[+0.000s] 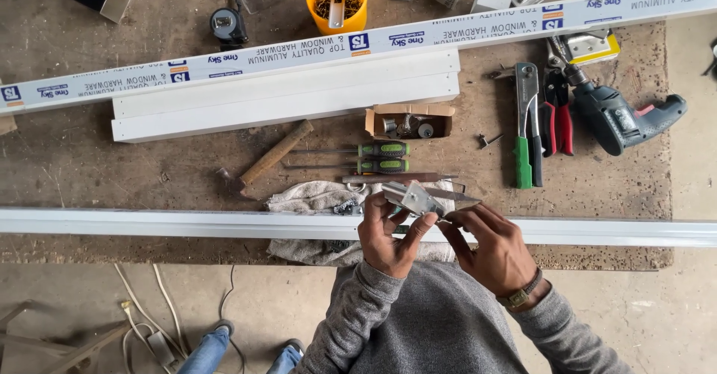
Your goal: The person is preparing aluminum profiles for assembly by adjusting brackets with a screwdriver and drilling holes using a power drill.
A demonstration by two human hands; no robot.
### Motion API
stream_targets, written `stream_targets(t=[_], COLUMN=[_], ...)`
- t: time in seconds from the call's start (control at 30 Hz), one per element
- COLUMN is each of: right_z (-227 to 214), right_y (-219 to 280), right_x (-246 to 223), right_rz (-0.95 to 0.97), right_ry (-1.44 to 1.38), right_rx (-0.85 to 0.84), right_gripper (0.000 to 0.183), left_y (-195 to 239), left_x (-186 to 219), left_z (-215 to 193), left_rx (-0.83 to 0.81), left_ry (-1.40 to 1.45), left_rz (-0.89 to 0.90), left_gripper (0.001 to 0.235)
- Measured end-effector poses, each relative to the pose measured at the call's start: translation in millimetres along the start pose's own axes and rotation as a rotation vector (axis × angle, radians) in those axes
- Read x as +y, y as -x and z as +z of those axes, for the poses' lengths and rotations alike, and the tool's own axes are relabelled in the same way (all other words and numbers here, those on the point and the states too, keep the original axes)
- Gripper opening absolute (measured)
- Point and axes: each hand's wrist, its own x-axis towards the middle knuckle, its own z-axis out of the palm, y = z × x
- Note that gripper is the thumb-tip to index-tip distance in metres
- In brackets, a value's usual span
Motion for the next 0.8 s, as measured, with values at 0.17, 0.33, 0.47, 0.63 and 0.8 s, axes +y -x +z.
stream_targets(t=[0.17, 0.33, 0.47, 0.63, 0.8], right_z=[-1, 5, 20, 63, 87], right_y=[-10, -21, -15, 1, -11], right_x=[-6, -18, -15, -1, -24], right_rz=[-0.068, -0.147, -0.142, -0.172, -0.123], right_ry=[-0.035, -0.079, -0.072, -0.133, -0.277], right_rx=[-0.015, 0.014, 0.006, -0.02, -0.148], right_gripper=[0.012, 0.009, 0.007, 0.008, 0.006], left_y=[4, 9, 12, 16, 25], left_x=[-4, -8, -7, -6, 1], left_z=[-13, -22, -30, -50, -90], left_rx=[0.064, 0.111, 0.151, 0.211, 0.334], left_ry=[0.049, 0.056, 0.04, 0.022, -0.015], left_rz=[-0.045, -0.08, -0.083, -0.16, -0.325], left_gripper=[0.055, 0.055, 0.056, 0.056, 0.054])
